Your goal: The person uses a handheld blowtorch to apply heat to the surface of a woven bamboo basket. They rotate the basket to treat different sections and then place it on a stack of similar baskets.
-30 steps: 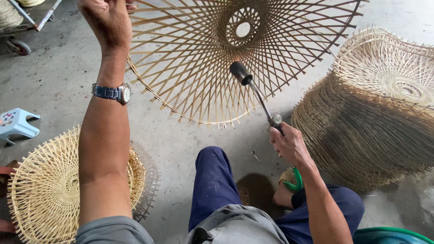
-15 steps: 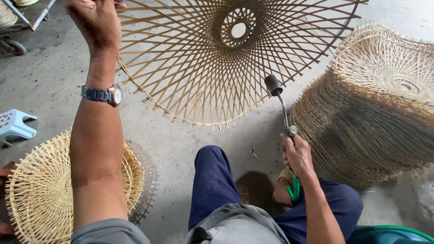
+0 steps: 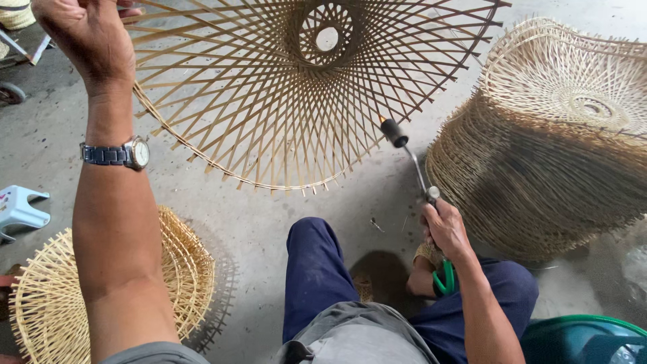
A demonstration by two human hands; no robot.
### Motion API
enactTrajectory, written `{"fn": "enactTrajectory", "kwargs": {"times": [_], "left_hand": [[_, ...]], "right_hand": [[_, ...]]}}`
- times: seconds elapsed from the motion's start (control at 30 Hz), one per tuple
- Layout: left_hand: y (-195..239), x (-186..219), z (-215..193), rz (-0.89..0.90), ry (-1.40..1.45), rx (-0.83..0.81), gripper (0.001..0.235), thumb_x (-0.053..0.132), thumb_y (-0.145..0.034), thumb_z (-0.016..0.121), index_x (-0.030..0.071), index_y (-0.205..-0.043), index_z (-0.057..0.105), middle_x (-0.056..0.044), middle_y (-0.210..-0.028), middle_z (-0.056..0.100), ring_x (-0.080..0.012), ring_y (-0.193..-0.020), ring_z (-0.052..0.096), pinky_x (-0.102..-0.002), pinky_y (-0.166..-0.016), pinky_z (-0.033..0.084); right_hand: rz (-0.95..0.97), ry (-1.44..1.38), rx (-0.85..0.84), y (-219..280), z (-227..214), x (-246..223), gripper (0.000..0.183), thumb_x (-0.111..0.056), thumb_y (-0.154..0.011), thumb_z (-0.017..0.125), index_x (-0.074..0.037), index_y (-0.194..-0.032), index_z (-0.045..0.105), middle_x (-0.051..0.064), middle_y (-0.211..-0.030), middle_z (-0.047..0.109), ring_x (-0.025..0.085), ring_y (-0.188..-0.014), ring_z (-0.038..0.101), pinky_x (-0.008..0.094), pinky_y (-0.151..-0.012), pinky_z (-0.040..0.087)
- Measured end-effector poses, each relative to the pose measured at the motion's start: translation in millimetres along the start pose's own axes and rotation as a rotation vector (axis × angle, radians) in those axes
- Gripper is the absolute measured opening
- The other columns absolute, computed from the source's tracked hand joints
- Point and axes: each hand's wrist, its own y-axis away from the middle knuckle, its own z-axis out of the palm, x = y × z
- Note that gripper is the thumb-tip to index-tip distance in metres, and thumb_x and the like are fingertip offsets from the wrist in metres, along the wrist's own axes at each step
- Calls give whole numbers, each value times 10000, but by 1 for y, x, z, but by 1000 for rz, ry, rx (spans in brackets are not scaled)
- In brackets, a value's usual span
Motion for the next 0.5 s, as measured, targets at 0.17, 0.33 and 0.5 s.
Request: {"fn": "enactTrajectory", "kwargs": {"times": [0.17, 0.33, 0.5], "left_hand": [[-7, 19, 9, 7, -55, -16, 198, 37, -1191, 566, -113, -1160, 690, -185, -1061, 731, -230, -885, 744, -322, -752, 667], [-14, 28, 20, -131, -35, -18, 182, 49, -1177, 609, -108, -1158, 699, -141, -1010, 713, -186, -836, 720, -315, -720, 629], [-20, 29, 15, -138, -27, -29, 189, 66, -1200, 616, -108, -1186, 689, -126, -1089, 681, -188, -886, 735, -305, -746, 637]], "right_hand": [[-43, -7, -41, -6, 1, -25, 351, -307, -1008, 571, -21, -805, 576, 58, -613, 563, 129, -479, 529, 313, -436, 453], [-71, -117, -28, -11, 3, -13, 321, -301, -991, 589, -33, -814, 587, 23, -635, 596, 106, -488, 535, 305, -424, 448], [-31, -247, 101, -14, -3, 12, 355, -278, -1019, 583, 3, -802, 582, 57, -625, 566, 137, -450, 491, 324, -393, 393]]}}
